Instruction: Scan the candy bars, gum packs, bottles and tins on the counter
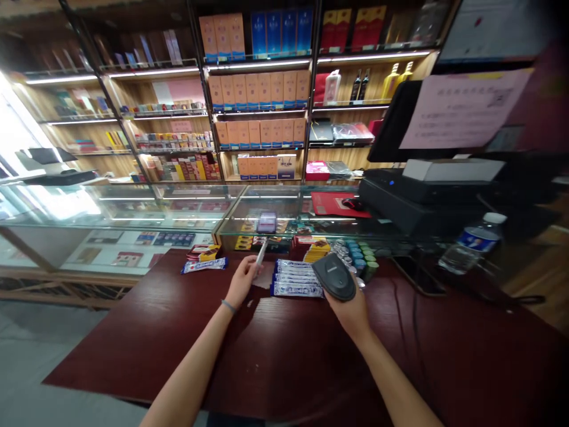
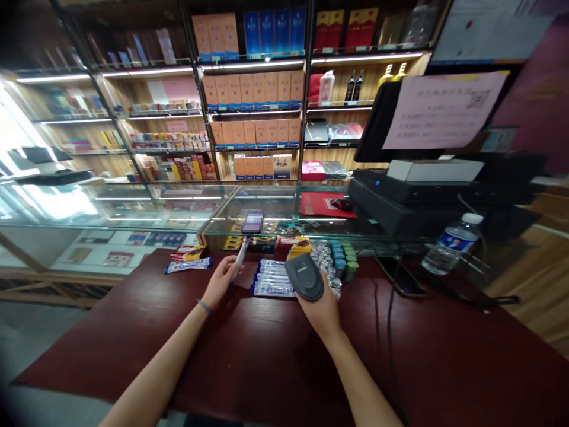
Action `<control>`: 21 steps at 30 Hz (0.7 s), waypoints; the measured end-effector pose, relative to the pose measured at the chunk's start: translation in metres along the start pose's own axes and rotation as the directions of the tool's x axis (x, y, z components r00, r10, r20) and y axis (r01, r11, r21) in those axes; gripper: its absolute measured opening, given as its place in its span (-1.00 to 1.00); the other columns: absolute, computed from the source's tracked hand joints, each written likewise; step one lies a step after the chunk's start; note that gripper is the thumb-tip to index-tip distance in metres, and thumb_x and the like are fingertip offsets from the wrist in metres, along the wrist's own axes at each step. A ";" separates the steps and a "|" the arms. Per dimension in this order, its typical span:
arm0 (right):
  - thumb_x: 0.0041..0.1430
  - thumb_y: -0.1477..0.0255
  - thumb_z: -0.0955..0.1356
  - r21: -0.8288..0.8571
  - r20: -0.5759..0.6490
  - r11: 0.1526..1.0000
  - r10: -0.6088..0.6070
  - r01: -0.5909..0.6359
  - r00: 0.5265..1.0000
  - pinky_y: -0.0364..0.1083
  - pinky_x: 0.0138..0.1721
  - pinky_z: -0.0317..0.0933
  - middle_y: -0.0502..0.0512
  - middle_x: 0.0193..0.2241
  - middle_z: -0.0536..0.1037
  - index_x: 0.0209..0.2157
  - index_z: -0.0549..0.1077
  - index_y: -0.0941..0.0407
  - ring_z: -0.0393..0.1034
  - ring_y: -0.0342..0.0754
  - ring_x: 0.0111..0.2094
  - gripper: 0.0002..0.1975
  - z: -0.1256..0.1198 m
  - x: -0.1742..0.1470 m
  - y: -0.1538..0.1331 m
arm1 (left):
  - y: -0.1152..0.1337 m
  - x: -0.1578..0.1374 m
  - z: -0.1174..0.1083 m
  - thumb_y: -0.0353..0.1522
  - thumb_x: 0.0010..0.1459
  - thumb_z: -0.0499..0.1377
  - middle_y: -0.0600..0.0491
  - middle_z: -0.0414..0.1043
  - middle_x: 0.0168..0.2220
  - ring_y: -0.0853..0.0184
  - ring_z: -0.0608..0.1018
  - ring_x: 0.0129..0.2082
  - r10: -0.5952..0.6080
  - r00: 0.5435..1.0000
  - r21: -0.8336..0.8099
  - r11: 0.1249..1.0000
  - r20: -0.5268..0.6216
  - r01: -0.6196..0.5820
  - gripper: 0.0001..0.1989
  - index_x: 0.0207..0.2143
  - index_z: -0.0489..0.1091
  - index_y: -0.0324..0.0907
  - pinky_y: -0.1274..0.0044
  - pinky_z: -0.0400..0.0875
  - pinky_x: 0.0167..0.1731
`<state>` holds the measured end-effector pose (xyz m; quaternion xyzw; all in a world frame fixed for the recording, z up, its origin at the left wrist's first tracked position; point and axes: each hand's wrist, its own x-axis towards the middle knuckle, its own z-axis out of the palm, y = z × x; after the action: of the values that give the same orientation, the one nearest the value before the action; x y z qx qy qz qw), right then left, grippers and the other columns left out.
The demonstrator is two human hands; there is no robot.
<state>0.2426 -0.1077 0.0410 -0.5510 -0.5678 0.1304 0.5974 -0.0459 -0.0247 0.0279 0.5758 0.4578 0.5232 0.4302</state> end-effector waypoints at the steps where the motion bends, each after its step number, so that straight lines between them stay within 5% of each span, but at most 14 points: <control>1: -0.01 0.24 0.48 0.014 -0.051 1.000 0.007 -0.007 0.999 -0.02 -0.24 0.45 0.18 -0.24 0.66 -0.07 0.41 0.11 0.59 0.09 -0.26 -0.53 -0.003 0.002 0.002 | 0.002 0.003 0.003 -0.12 0.25 0.16 -0.02 0.58 -0.20 0.27 0.59 -0.21 0.073 0.997 0.088 0.993 0.028 -0.075 -0.63 -0.02 0.39 -0.15 0.45 0.47 -0.17; 5: 0.02 0.24 0.49 0.070 -0.140 0.995 0.081 -0.072 0.987 -0.03 -0.32 0.44 0.16 -0.35 0.65 -0.13 0.41 0.12 0.58 0.06 -0.36 -0.58 -0.014 0.008 0.005 | 0.013 0.015 0.026 -0.33 0.25 0.18 -0.01 0.57 -0.07 0.20 0.55 -0.05 0.277 0.929 0.450 0.816 0.244 -0.362 -0.80 -0.08 0.49 -0.10 0.36 0.38 0.02; 8: -0.01 0.24 0.51 0.112 -0.164 0.990 0.104 -0.086 0.981 -0.07 -0.40 0.42 0.11 -0.43 0.62 -0.19 0.41 0.13 0.55 0.02 -0.43 -0.60 -0.017 0.009 0.008 | 0.017 0.023 0.051 -0.44 0.21 0.21 -0.03 0.59 -0.11 0.15 0.55 -0.07 0.314 0.866 0.619 0.607 0.390 -0.498 -0.78 -0.10 0.52 -0.11 0.33 0.36 -0.01; 11: -0.03 0.27 0.52 0.121 -0.176 0.990 0.094 -0.073 0.980 -0.09 -0.40 0.41 0.09 -0.40 0.62 -0.15 0.42 0.13 0.54 0.00 -0.42 -0.56 -0.016 0.009 0.012 | 0.015 0.031 0.076 -0.47 0.19 0.22 -0.05 0.59 -0.14 0.13 0.55 -0.09 0.293 0.834 0.677 0.488 0.467 -0.550 -0.78 -0.11 0.52 -0.13 0.32 0.37 -0.04; 21: -0.07 0.25 0.54 0.103 -0.207 0.991 0.107 -0.087 0.972 -0.07 -0.39 0.41 0.12 -0.38 0.63 -0.06 0.42 0.14 0.56 0.05 -0.41 -0.45 -0.015 0.007 0.016 | -0.006 0.043 0.095 -0.49 0.24 0.15 -0.07 0.52 -0.11 0.21 0.55 -0.13 0.298 0.799 0.662 0.449 0.522 -0.600 -0.77 -0.08 0.50 -0.15 0.40 0.43 -0.08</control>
<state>0.2645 -0.1044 0.0353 -0.5603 -0.4664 0.1263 0.6727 0.0499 0.0165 0.0233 0.8853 0.3908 0.2496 0.0354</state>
